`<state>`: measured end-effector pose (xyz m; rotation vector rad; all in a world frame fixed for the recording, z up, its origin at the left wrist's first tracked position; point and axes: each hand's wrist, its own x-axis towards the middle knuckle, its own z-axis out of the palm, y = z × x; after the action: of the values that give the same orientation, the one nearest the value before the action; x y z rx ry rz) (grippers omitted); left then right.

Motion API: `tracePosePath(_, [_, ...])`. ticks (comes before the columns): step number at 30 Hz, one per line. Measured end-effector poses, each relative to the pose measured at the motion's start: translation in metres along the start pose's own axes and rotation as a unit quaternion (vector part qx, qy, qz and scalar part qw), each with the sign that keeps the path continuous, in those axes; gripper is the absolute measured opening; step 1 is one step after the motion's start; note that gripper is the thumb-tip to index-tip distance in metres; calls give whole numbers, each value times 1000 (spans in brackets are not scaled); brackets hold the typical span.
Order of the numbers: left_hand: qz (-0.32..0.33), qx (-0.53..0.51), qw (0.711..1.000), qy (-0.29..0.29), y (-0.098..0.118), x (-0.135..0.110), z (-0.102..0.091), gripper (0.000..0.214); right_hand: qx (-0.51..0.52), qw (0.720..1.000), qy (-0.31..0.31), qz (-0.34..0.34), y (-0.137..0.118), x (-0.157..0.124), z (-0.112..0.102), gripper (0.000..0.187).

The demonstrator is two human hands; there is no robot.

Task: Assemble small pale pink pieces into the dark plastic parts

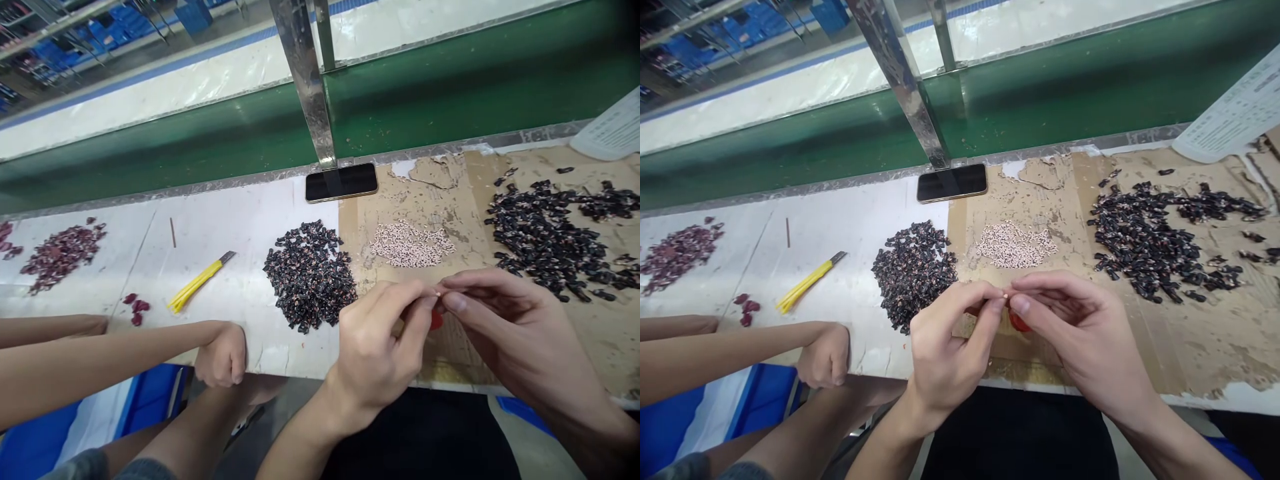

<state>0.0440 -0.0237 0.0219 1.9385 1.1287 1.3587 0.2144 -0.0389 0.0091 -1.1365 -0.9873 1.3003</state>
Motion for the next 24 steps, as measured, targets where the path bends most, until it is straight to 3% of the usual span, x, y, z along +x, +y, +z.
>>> tracePosePath(8, [-15,-13,1000,5,3,-13,6,9,-99,994,-7,-47,-7,-9,3,7])
tracePosePath(18, [-3,-16,1000,-21,6,-36,11,11,-262,959,-26,-104,-8,-32,-6,7])
tracePosePath(21, [-39,-42,998,-25,2,-43,6,12,-304,946,-13,-116,-3,-37,-19,7])
tracePosePath(24, [-120,-69,990,31,-4,-47,-4,21,-399,903,4,-163,5,-38,-32,7])
